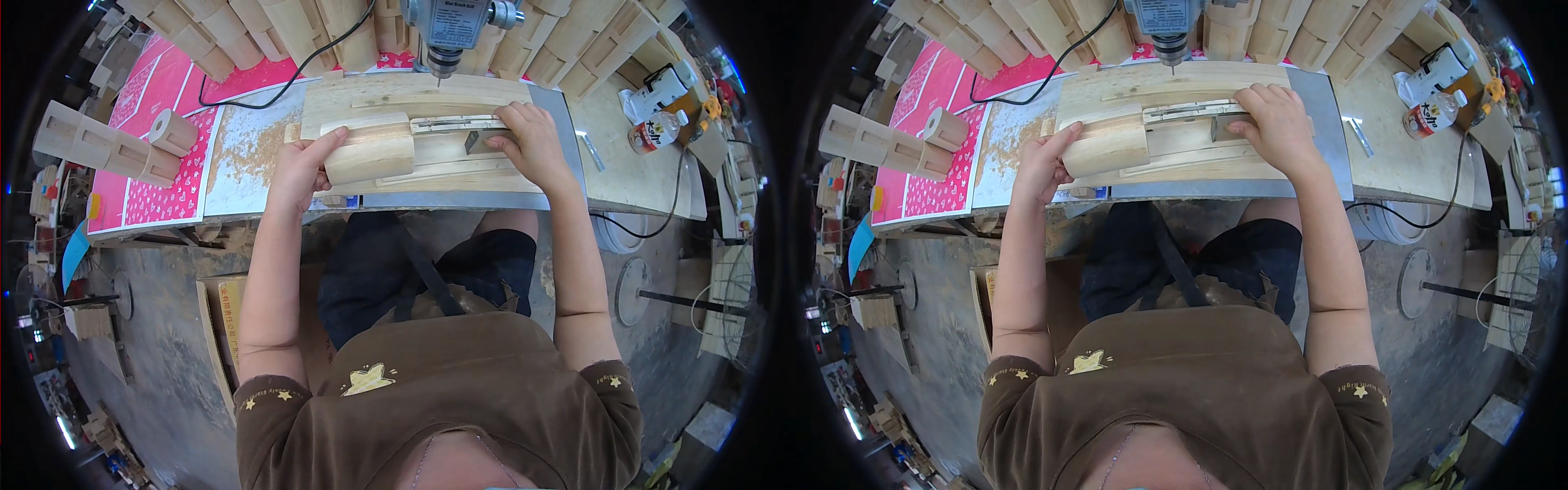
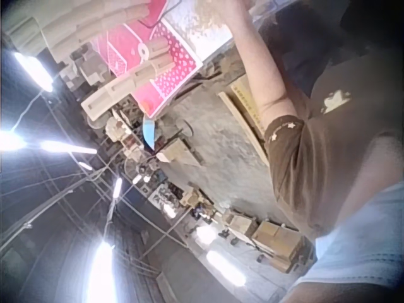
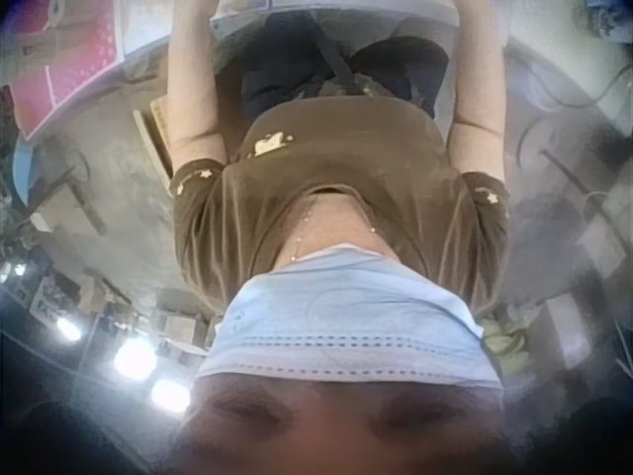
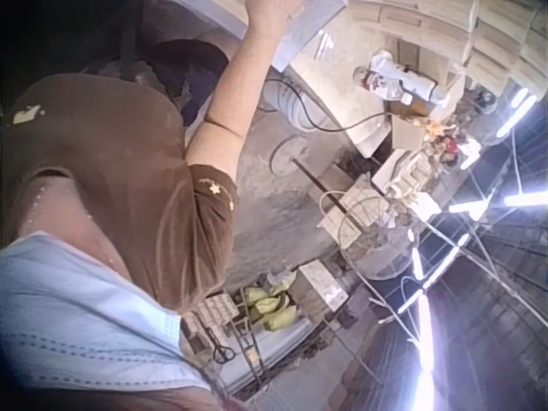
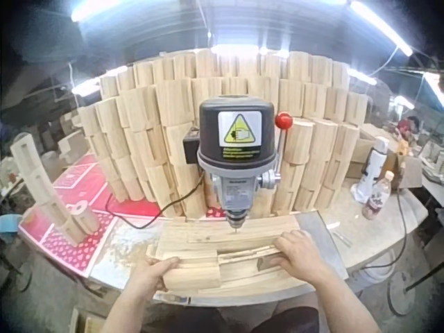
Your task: Drilling holes into cylindrical wooden blanks using a benchtop drill press machine.
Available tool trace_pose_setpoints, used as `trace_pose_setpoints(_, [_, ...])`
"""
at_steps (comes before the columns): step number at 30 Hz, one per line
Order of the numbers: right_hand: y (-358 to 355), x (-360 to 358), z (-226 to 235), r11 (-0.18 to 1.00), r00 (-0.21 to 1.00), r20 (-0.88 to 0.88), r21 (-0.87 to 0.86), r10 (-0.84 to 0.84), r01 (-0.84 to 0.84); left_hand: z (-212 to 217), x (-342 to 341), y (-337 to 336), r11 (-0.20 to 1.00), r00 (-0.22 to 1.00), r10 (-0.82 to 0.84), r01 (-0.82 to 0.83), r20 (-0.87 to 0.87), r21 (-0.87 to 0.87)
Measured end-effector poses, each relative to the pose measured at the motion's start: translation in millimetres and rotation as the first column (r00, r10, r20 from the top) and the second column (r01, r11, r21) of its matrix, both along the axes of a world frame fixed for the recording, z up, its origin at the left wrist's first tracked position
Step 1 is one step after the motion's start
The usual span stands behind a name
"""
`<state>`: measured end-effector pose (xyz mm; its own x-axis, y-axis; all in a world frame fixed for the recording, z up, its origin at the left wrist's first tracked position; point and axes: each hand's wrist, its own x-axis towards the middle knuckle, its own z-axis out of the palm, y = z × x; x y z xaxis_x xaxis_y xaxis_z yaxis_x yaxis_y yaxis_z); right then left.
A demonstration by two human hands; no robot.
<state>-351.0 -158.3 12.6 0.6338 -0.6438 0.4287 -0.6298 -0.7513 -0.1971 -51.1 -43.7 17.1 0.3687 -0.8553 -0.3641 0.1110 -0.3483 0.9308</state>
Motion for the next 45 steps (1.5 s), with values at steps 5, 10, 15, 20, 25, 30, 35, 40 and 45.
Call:
trace_pose_setpoints(5, [2.7, -1.4, 1.9, 1.000, 1.000, -0.022, 0.005, -0.015, 0.015, -10.8, -13.4, -12.7, 0.995, 0.991, -0.096, 0.095, -0.095, -0.011])
trace_pose_setpoints(10, [6.2, 4.6, 1.0, 1.000, 1.000, -0.014, -0.016, -0.002, 0.002, -24.5, -42.8, -27.1, 0.965, 0.968, -0.244, 0.237, -0.052, -0.113])
trace_pose_setpoints(15, [13.1, 1.6, -6.7, 0.979, 0.990, 0.000, -0.150, -0.138, 0.136, -51.4, -51.8, -13.5, 0.874, 0.952, -0.070, 0.202, 0.297, -0.442])
trace_pose_setpoints(20, [5.0, 14.4, -14.5, 0.965, 0.958, 0.124, -0.010, -0.257, 0.260, -66.1, -71.6, -11.2, 0.810, 0.630, 0.115, 0.388, 0.768, -0.440])
trace_pose_setpoints(25, [-10.9, 32.9, -16.0, 0.945, 0.942, 0.088, -0.009, -0.324, 0.326, -74.3, -61.8, -36.0, 0.881, 0.401, 0.211, 0.317, 0.891, -0.352])
trace_pose_setpoints(30, [-13.3, 37.5, -23.1, 0.944, 0.942, 0.106, -0.058, -0.318, 0.325, -80.0, -36.4, -43.2, 0.878, 0.388, 0.140, 0.376, 0.911, -0.296])
trace_pose_setpoints(35, [-19.7, 27.7, -16.8, 0.996, 0.923, 0.377, 0.074, -0.074, 0.050, -81.9, -19.6, -45.3, 0.840, 0.460, 0.099, 0.437, 0.882, -0.322])
trace_pose_setpoints(40, [-70.4, -10.6, 41.2, 0.997, 0.793, 0.606, -0.077, 0.062, -0.020, -84.7, -12.3, -45.0, 0.831, 0.418, 0.088, 0.469, 0.904, -0.298])
trace_pose_setpoints(45, [-97.4, 29.7, 166.2, 0.987, 0.785, 0.598, 0.114, -0.161, 0.115, -85.3, -15.1, -49.0, 0.819, 0.428, 0.083, 0.485, 0.900, -0.306])
